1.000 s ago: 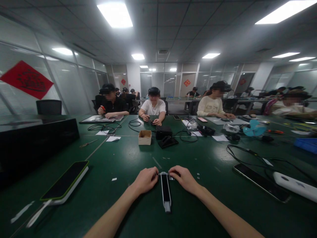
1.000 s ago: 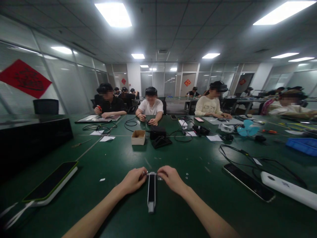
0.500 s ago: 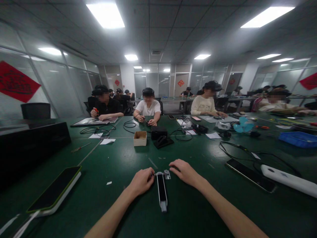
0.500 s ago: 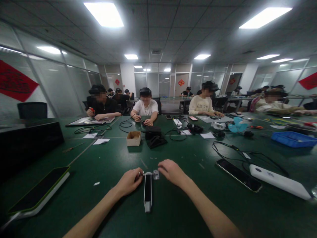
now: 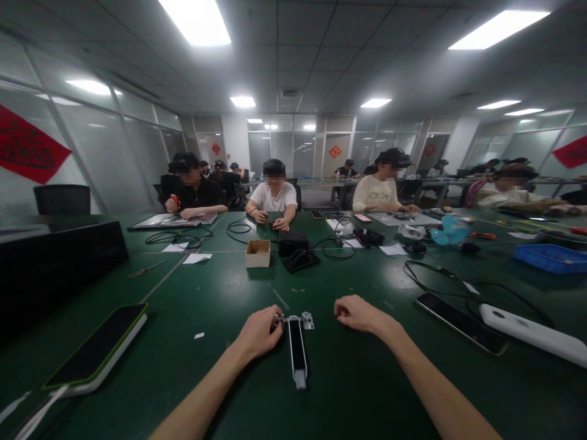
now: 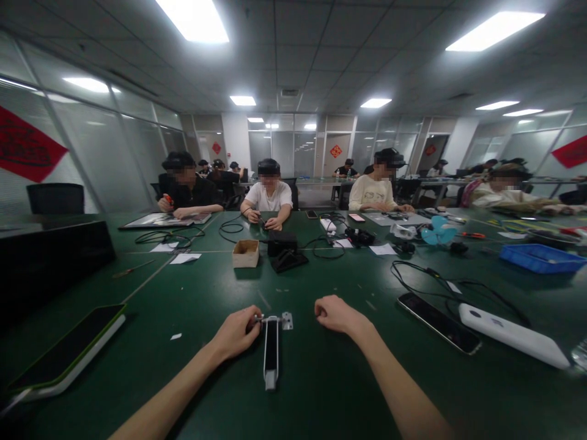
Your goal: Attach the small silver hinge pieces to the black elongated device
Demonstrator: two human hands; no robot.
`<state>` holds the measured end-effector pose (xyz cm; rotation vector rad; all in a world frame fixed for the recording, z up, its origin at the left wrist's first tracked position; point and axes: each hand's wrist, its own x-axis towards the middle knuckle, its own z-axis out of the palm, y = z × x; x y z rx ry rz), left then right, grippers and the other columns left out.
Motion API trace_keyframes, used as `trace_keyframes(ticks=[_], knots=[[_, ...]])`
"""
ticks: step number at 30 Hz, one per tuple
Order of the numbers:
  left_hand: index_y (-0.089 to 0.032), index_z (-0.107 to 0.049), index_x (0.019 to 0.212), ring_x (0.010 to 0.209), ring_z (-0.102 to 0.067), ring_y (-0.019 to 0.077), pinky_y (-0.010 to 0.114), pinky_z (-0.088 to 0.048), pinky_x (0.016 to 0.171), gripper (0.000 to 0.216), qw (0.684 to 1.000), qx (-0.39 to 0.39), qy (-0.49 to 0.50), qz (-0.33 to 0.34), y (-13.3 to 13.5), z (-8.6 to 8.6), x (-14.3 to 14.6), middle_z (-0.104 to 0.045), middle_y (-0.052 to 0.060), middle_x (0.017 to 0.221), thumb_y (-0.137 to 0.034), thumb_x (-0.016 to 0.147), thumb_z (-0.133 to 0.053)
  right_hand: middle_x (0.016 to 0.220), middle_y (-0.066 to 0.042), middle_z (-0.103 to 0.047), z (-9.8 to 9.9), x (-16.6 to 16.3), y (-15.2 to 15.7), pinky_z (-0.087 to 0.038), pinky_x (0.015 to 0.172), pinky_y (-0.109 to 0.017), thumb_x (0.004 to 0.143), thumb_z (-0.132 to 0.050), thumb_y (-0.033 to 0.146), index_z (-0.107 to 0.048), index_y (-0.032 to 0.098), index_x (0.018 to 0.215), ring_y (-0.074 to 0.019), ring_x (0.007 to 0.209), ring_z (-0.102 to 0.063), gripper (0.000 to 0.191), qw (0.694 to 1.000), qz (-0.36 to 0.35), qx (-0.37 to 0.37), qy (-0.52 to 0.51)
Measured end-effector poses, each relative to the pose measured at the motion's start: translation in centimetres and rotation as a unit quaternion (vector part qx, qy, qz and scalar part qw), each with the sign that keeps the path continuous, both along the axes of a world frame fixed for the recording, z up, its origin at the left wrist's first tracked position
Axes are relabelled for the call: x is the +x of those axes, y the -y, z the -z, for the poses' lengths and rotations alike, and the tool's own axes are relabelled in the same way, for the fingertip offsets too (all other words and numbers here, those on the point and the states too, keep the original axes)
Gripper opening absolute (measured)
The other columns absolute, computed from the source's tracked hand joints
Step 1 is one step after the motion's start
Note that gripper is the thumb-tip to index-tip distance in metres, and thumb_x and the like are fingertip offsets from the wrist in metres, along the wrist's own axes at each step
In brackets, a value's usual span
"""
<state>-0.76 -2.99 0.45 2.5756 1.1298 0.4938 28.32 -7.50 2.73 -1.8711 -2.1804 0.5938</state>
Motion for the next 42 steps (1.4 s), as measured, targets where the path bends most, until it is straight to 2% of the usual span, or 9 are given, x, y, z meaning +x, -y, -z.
trace_keyframes(ticks=[3,7,11,16,21,27,33,42], knots=[[-0.019,-0.054,0.095,0.075,-0.058,0.0167,0.027,-0.042,0.068,0.014,1.000,0.003,-0.001,-0.005,-0.1,0.2,0.0,-0.062,0.002,0.082,-0.023,0.085,-0.045,0.087,-0.006,-0.064,0.2,-0.2,-0.1,-0.045,0.065,-0.026,0.078,-0.053,0.017,-0.066,0.018,0.084,-0.0162,0.075,-0.059,0.014,1.000,-0.003,0.007,0.007],[-0.019,-0.054,0.094,0.073,-0.057,0.0163,0.026,-0.041,0.067,0.013,1.000,0.021,0.007,-0.005,-0.4,0.8,-0.1,-0.061,0.002,0.081,-0.024,0.086,-0.045,0.086,-0.006,-0.063,0.6,-0.2,-0.2,-0.042,0.059,-0.024,0.077,-0.053,0.016,-0.062,0.017,0.081,-0.0144,0.070,-0.057,0.010,1.000,0.012,-0.010,0.009],[-0.019,-0.053,0.093,0.072,-0.056,0.0162,0.027,-0.041,0.066,0.012,0.998,0.050,0.028,-0.028,-0.5,1.2,0.0,-0.059,0.002,0.081,-0.023,0.086,-0.045,0.082,-0.003,-0.061,0.8,-1.5,-0.2,-0.040,0.059,-0.023,0.076,-0.053,0.016,-0.058,0.017,0.077,-0.0133,0.070,-0.055,0.005,0.999,0.002,0.036,0.017],[-0.019,-0.052,0.098,0.071,-0.055,0.0154,0.027,-0.042,0.067,0.014,0.993,0.099,0.065,-0.030,0.1,1.1,0.3,-0.058,0.002,0.085,-0.025,0.087,-0.046,0.091,-0.003,-0.061,1.0,-5.3,0.5,-0.046,0.067,-0.025,0.086,-0.048,0.023,-0.061,0.019,0.090,-0.0143,0.076,-0.056,0.014,0.990,-0.038,0.106,-0.089],[-0.020,-0.054,0.099,0.076,-0.057,0.0160,0.027,-0.043,0.069,0.014,0.980,0.176,0.072,0.060,1.0,1.3,1.0,-0.060,0.003,0.089,-0.021,0.085,-0.052,0.090,-0.003,-0.064,1.9,-9.0,1.5,-0.048,0.072,-0.027,0.088,-0.050,0.024,-0.063,0.019,0.094,-0.0151,0.080,-0.059,0.016,0.961,-0.060,0.160,-0.216],[-0.019,-0.056,0.095,0.076,-0.059,0.0149,0.027,-0.044,0.069,0.009,0.964,0.228,0.095,0.102,1.3,1.6,1.4,-0.064,0.003,0.089,-0.017,0.089,-0.050,0.081,-0.001,-0.062,3.2,-10.1,1.5,-0.047,0.069,-0.026,0.085,-0.055,0.028,-0.060,0.018,0.087,-0.0144,0.075,-0.058,0.012,0.933,-0.002,0.144,-0.330],[-0.018,-0.058,0.095,0.075,-0.060,0.0137,0.026,-0.043,0.067,0.009,0.963,0.233,0.082,0.113,1.1,1.4,1.1,-0.066,0.002,0.090,-0.020,0.092,-0.049,0.084,-0.001,-0.064,3.5,-9.8,1.3,-0.049,0.072,-0.028,0.084,-0.058,0.036,-0.058,0.018,0.092,-0.0154,0.078,-0.061,0.020,0.912,0.002,0.110,-0.395],[-0.020,-0.061,0.098,0.075,-0.062,0.0133,0.026,-0.042,0.067,0.015,0.956,0.263,0.074,0.109,0.6,1.8,1.0,-0.067,0.003,0.088,-0.024,0.094,-0.047,0.089,-0.003,-0.066,4.1,-9.8,1.0,-0.049,0.071,-0.029,0.080,-0.059,0.028,-0.058,0.018,0.100,-0.0166,0.080,-0.062,0.022,0.919,0.004,0.121,-0.376]])
